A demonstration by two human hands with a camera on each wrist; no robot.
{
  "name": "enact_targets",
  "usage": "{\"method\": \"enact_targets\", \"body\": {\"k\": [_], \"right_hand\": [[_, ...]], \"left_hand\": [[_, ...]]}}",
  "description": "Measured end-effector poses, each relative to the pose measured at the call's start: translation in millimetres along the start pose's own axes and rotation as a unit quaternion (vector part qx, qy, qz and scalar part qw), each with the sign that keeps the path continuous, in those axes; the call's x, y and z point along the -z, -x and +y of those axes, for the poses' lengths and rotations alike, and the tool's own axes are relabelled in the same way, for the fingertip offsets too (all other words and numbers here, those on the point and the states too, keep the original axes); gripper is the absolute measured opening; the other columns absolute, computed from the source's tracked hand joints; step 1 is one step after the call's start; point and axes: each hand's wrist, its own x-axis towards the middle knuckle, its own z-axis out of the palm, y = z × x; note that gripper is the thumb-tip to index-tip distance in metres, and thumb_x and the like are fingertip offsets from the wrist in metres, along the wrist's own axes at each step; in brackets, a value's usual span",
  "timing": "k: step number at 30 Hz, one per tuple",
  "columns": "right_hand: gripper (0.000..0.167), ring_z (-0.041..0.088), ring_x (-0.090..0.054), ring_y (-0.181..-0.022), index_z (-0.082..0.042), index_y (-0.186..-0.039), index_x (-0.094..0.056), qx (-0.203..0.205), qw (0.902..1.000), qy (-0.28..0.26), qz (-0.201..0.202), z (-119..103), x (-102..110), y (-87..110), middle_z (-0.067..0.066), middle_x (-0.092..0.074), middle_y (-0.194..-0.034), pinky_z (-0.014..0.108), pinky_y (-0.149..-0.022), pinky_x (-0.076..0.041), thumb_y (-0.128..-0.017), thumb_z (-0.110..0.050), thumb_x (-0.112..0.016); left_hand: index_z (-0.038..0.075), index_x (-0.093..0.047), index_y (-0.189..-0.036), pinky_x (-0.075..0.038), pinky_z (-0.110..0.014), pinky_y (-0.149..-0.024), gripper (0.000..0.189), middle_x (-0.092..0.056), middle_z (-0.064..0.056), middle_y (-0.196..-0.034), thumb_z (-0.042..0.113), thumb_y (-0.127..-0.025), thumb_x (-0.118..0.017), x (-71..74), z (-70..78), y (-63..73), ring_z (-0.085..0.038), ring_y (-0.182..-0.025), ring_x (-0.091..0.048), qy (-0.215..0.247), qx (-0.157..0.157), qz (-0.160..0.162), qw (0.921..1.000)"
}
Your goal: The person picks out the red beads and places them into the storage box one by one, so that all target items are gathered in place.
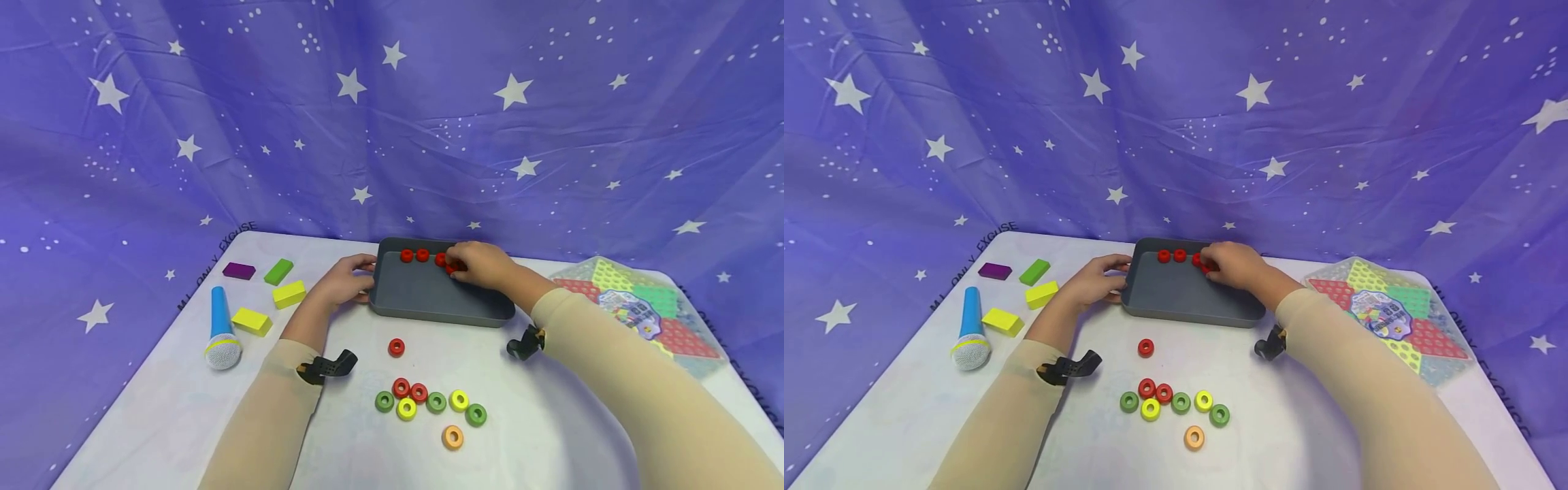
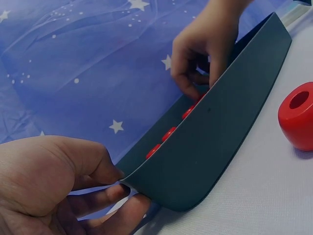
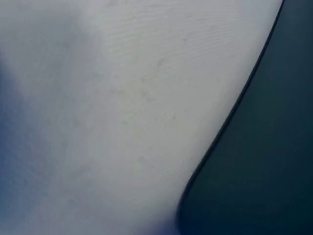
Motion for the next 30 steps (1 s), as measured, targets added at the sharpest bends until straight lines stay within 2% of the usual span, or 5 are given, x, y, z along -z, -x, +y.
{"method": "enact_targets", "body": {"k": [9,14,20,24,30], "right_hand": [[0.022,0.018,-0.055,-0.079,-0.014,-0.104,-0.073,0.021,0.9981,-0.034,0.047,-10,12,11.9,0.003,-0.064,-0.095,0.035,-0.071,-0.050,-0.087,-0.026,-0.080],[0.026,0.019,-0.058,-0.084,-0.016,-0.109,-0.073,0.023,0.9963,-0.062,0.055,-31,27,26.2,0.001,-0.068,-0.105,0.036,-0.077,-0.053,-0.089,-0.031,-0.078],[0.028,0.018,-0.063,-0.087,-0.019,-0.113,-0.072,0.064,0.9904,-0.104,0.064,-60,32,47.7,-0.004,-0.069,-0.109,0.034,-0.076,-0.056,-0.090,-0.031,-0.078],[0.030,0.018,-0.063,-0.085,-0.017,-0.116,-0.072,0.085,0.9871,-0.129,0.043,-85,25,57.8,-0.003,-0.070,-0.111,0.030,-0.074,-0.054,-0.090,-0.031,-0.077],[0.038,0.016,-0.062,-0.081,-0.017,-0.125,-0.070,0.102,0.9828,-0.152,-0.028,-124,5,65.4,-0.004,-0.070,-0.113,0.025,-0.074,-0.052,-0.092,-0.034,-0.074]], "left_hand": [[0.010,-0.050,-0.148,-0.063,-0.034,-0.071,0.060,-0.054,-0.012,-0.136,0.003,-0.089,-0.065,0.3,1.7,1.9,-0.023,-0.091,-0.066,-0.001,0.000,-0.001,1.0000],[0.010,-0.051,-0.147,-0.063,-0.034,-0.071,0.060,-0.054,-0.012,-0.136,0.004,-0.090,-0.066,0.2,0.8,1.0,-0.023,-0.091,-0.066,0.000,0.001,-0.001,1.0000],[0.009,-0.050,-0.148,-0.063,-0.034,-0.072,0.059,-0.053,-0.013,-0.137,0.005,-0.090,-0.066,0.7,0.8,1.2,-0.025,-0.094,-0.067,0.004,0.001,-0.003,1.0000],[0.009,-0.050,-0.148,-0.063,-0.034,-0.072,0.060,-0.053,-0.014,-0.138,0.002,-0.090,-0.065,0.8,1.0,1.5,-0.026,-0.095,-0.067,0.005,0.000,-0.005,1.0000],[0.010,-0.048,-0.150,-0.063,-0.034,-0.072,0.062,-0.052,-0.014,-0.140,0.001,-0.091,-0.063,0.0,1.2,1.9,-0.027,-0.097,-0.066,0.000,0.003,-0.005,1.0000]]}}
